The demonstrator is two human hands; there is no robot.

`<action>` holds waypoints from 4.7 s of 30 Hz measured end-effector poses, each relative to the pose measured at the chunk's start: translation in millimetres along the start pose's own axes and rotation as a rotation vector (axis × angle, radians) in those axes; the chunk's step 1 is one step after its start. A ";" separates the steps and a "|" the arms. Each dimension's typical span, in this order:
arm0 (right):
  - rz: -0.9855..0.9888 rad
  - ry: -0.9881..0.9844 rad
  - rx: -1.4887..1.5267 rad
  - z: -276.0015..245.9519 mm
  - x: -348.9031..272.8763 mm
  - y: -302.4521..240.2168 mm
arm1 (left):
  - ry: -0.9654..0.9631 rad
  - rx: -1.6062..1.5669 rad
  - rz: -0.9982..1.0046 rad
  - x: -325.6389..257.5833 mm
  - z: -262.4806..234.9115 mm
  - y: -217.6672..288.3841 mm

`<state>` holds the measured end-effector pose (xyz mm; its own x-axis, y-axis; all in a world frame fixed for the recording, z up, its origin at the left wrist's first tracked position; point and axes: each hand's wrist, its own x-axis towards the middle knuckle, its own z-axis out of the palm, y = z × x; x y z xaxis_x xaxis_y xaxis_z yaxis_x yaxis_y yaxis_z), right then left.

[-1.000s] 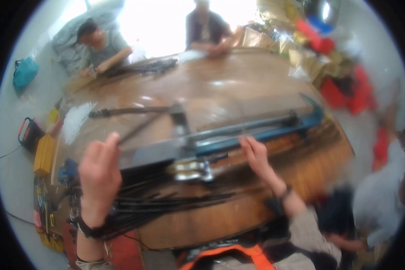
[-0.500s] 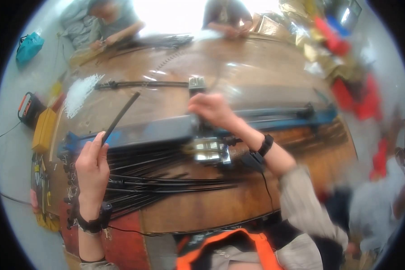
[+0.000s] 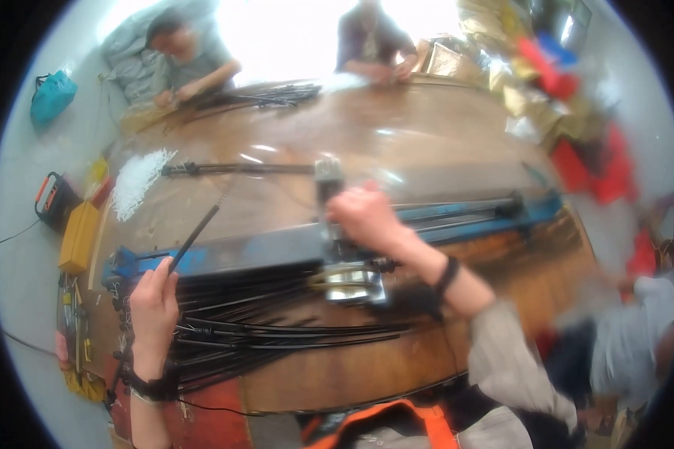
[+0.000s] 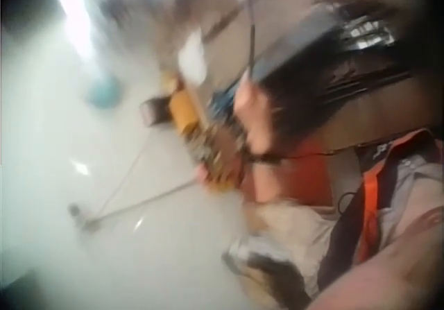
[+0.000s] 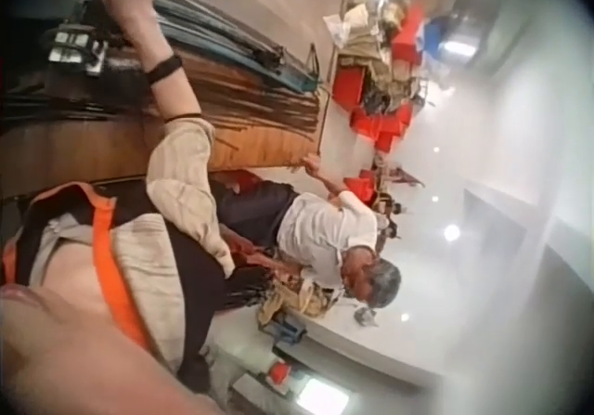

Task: Assembling long thin strips into a mechanical fixture as part of a production line process.

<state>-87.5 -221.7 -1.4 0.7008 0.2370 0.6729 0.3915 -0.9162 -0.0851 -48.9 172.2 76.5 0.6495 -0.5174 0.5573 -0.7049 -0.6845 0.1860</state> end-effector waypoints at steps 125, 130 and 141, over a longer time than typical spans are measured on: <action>0.267 -0.298 0.634 27.3 38.3 -23.2 | 0.026 -0.098 -0.090 -4.2 4.7 16.8; 0.007 -0.163 0.098 25.2 25.8 -22.1 | 0.032 -0.076 -0.044 2.2 14.5 6.4; 0.134 0.036 -0.475 -118.9 -141.1 115.1 | -0.133 -0.078 0.112 43.5 79.2 11.2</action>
<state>-212.2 -399.0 -18.8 0.7023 0.1029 0.7044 -0.0221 -0.9859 0.1661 -5.9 101.4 38.8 0.5937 -0.6550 0.4673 -0.7916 -0.5796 0.1933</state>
